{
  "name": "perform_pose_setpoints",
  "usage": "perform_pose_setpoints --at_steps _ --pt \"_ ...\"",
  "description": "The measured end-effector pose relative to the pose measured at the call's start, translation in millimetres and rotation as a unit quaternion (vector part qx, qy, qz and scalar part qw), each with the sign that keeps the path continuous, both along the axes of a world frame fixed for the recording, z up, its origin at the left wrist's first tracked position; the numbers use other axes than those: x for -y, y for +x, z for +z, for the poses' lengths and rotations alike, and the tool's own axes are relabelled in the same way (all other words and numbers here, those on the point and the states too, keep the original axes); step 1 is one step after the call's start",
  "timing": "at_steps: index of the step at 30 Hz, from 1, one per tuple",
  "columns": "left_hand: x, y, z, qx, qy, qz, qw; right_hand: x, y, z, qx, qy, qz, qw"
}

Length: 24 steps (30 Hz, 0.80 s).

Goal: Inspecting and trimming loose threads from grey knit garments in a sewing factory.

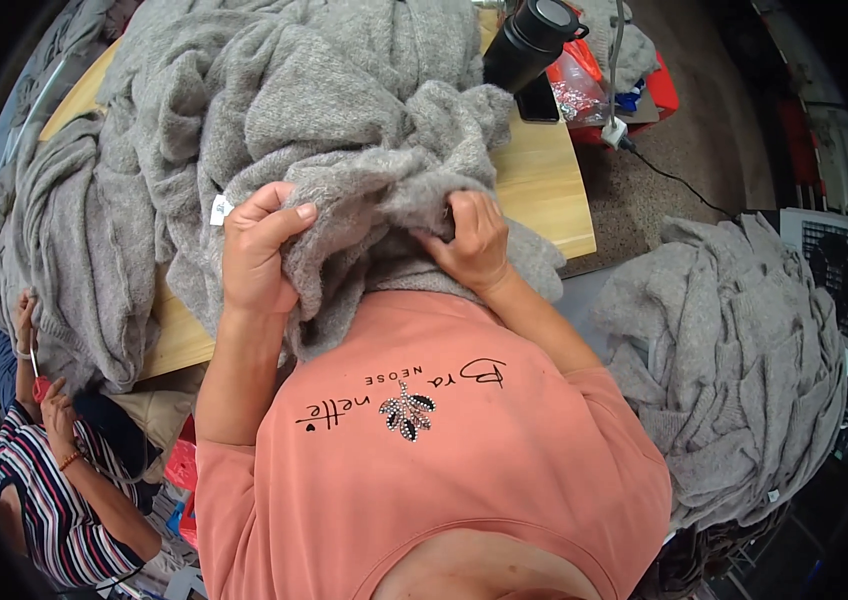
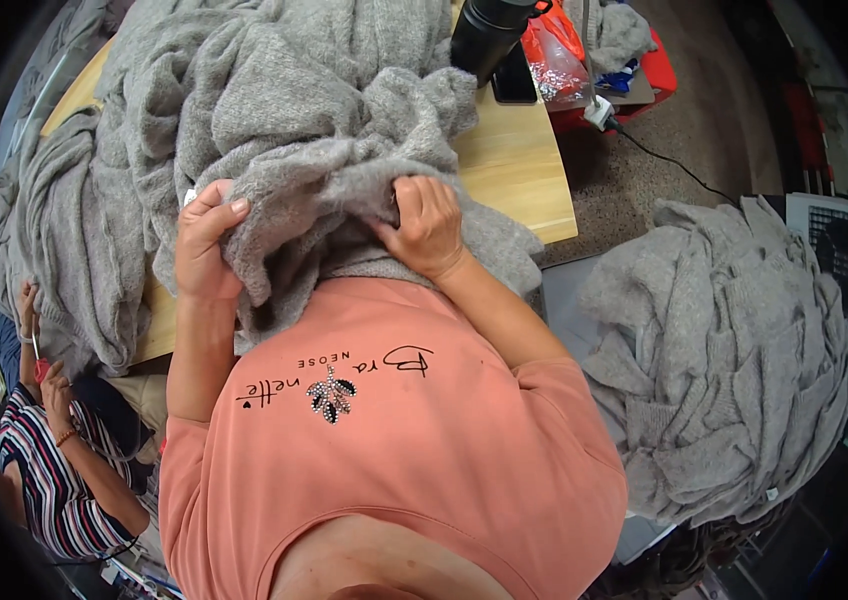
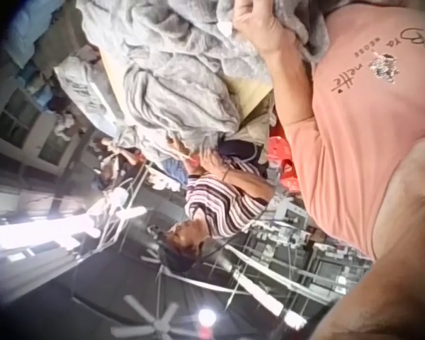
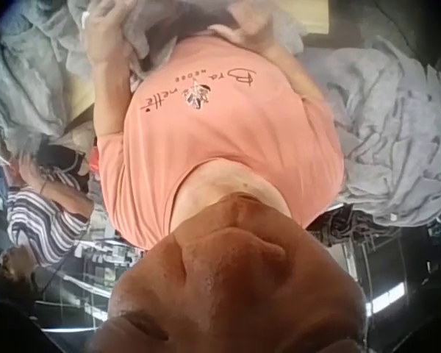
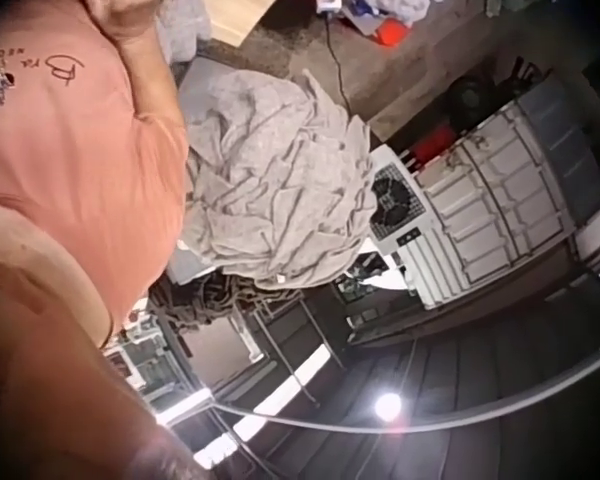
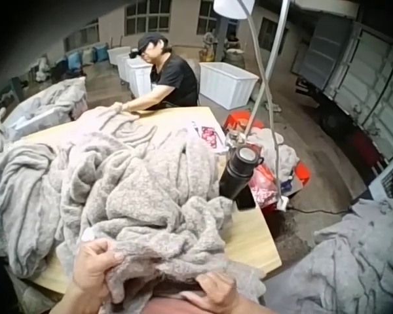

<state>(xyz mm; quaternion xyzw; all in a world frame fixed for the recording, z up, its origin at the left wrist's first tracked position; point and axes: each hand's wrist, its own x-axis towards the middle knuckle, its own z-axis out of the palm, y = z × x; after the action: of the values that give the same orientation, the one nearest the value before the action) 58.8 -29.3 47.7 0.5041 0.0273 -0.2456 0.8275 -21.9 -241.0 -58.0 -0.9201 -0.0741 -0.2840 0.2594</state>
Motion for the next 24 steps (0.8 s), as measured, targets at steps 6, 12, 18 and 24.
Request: perform_pose_setpoints --at_steps 6,12,18,24 --pt "-6.7 -3.8 0.5 0.000 -0.002 0.028 1.000 9.4 32.0 -10.9 0.047 0.190 0.000 0.981" --pt "-12.4 -3.5 -2.0 0.007 0.001 0.033 0.999 21.3 21.1 9.1 -0.153 0.340 0.058 0.926" --pt "-11.5 -4.4 4.7 -0.004 0.000 0.053 0.999 39.9 11.9 41.8 -0.123 0.188 0.175 0.959" --pt "11.2 -11.8 16.9 0.066 0.103 -0.030 0.992 4.4 -3.0 143.3 -0.075 0.049 0.520 0.849"
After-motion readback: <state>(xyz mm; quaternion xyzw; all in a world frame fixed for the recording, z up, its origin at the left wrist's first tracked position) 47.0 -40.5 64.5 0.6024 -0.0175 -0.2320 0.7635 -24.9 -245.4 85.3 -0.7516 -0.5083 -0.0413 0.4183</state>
